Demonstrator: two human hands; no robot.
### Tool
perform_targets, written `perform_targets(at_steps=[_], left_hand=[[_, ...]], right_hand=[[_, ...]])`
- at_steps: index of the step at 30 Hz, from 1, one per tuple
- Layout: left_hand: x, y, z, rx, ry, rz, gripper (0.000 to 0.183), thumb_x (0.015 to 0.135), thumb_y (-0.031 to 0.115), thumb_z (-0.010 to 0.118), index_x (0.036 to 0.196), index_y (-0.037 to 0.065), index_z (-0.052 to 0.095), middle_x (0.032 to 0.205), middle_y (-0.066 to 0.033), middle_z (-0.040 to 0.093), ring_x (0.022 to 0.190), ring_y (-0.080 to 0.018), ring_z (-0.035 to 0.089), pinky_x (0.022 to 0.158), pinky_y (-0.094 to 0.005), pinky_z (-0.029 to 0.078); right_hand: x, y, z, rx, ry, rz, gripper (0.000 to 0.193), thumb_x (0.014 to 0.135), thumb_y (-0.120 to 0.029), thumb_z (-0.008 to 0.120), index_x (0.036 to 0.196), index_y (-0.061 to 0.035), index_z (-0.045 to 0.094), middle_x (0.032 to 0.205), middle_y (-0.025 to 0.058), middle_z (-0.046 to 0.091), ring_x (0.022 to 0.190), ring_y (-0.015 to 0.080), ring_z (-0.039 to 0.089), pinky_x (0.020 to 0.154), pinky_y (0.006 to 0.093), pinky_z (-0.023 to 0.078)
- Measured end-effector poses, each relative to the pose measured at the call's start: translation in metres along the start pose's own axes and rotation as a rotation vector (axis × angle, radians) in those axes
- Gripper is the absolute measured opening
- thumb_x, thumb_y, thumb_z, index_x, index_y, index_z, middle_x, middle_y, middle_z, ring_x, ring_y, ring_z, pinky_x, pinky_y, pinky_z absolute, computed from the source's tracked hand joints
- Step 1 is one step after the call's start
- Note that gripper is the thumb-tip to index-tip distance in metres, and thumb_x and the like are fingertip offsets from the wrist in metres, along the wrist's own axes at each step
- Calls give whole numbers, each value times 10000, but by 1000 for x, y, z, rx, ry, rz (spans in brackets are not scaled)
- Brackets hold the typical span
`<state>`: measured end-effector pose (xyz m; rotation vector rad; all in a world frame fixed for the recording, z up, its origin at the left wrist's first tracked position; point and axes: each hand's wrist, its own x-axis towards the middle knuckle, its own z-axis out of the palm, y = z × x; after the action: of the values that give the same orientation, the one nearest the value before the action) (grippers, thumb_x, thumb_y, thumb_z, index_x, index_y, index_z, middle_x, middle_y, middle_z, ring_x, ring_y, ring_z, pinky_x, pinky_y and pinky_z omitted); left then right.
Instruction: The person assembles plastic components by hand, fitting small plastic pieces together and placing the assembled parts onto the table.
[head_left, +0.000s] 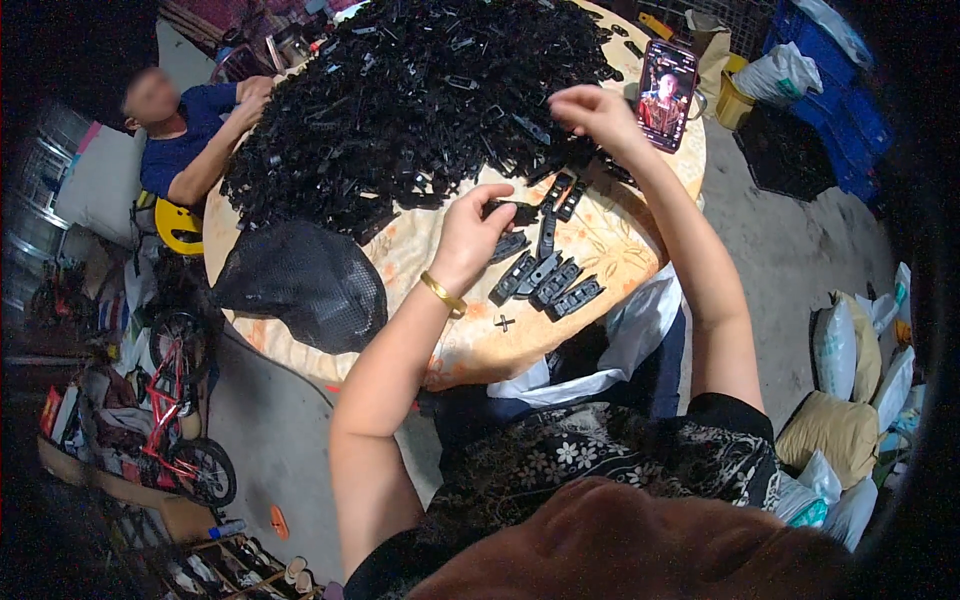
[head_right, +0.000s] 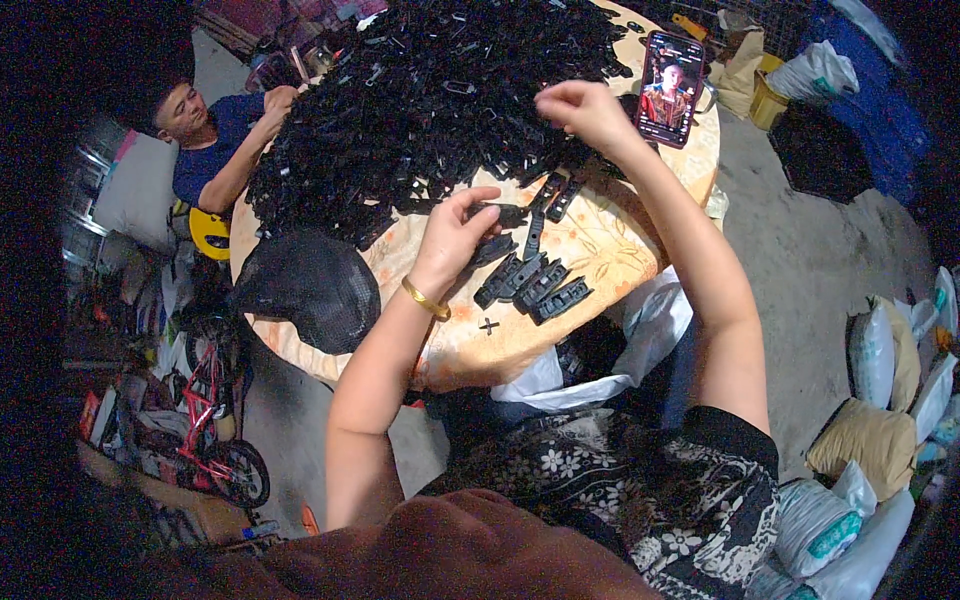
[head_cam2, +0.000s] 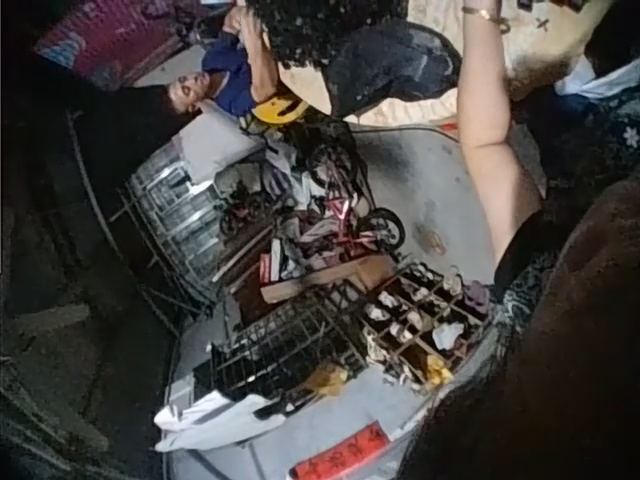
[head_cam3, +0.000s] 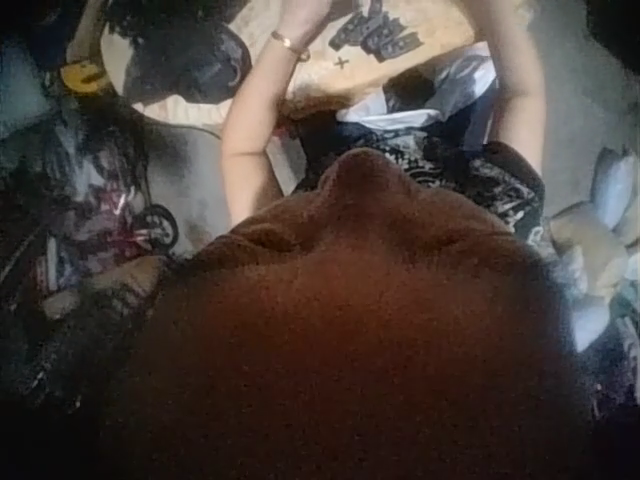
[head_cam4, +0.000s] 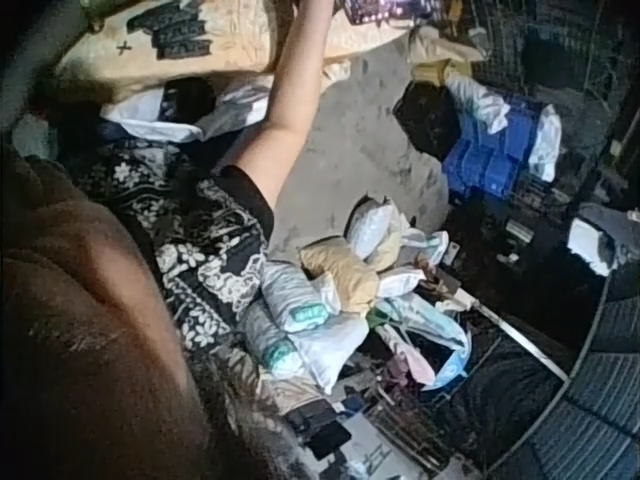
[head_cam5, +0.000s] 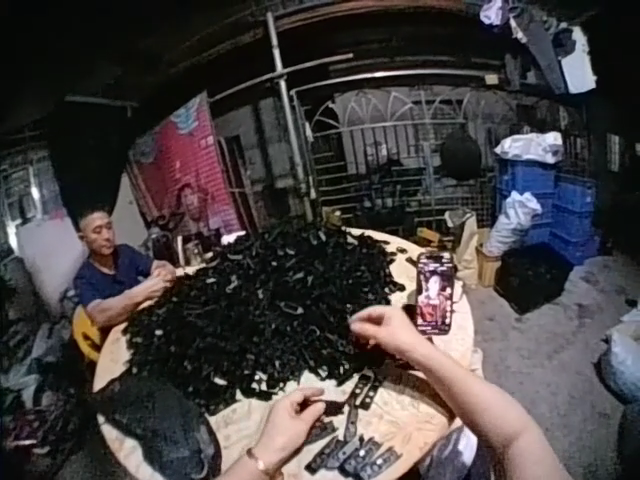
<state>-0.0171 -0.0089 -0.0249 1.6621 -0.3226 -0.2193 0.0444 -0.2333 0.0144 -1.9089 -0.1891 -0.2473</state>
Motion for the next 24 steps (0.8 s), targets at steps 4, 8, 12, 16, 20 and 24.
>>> perform_targets(at_steps=[4, 8, 12, 16, 20, 24], left_hand=[[0, -7, -4, 159, 10, 107, 222, 785, 79, 567, 988, -10, 583, 744, -90, 620, 637, -111, 569, 596, -237, 458], [-2, 0, 0, 244, 22, 150, 225, 780, 86, 569, 982, -12, 585, 759, -108, 629, 645, -131, 590, 602, -249, 465], [0, -3, 2, 209, 29, 139, 219, 777, 92, 570, 969, -11, 589, 741, -117, 626, 629, -141, 596, 592, -254, 467], [0, -8, -2, 205, 36, 130, 220, 776, 95, 573, 970, -8, 588, 750, -117, 628, 629, -136, 596, 590, -252, 465], [-2, -2, 0, 201, 39, 145, 216, 780, 101, 579, 966, -9, 586, 767, -118, 629, 625, -138, 597, 590, -252, 466], [-2, 0, -1, 222, 87, 95, 195, 793, 84, 567, 963, -12, 580, 763, -103, 628, 603, -128, 594, 575, -246, 474]], right_hand=[[10, 5, 25, -611, 60, -396, 169, 723, -160, 605, 864, -75, 645, 815, 122, 625, 757, 288, 599, 693, 377, 477], [52, 17, 22, -809, 263, -447, 187, 726, -138, 566, 888, -85, 643, 823, 139, 620, 813, 311, 582, 704, 400, 474], [89, 24, 20, -828, 218, -387, 184, 735, -208, 590, 861, -88, 651, 832, 122, 629, 791, 300, 597, 705, 400, 477], [97, 8, 42, -719, 214, -289, 248, 731, -318, 607, 825, -94, 657, 822, 111, 636, 786, 282, 607, 695, 392, 482], [92, 0, 58, -967, 53, -360, 351, 661, -389, 674, 785, -62, 646, 830, 135, 630, 770, 297, 606, 689, 387, 487], [95, -6, 64, -1043, 46, -282, 306, 623, -305, 709, 779, -49, 646, 837, 134, 630, 736, 290, 607, 682, 364, 492]])
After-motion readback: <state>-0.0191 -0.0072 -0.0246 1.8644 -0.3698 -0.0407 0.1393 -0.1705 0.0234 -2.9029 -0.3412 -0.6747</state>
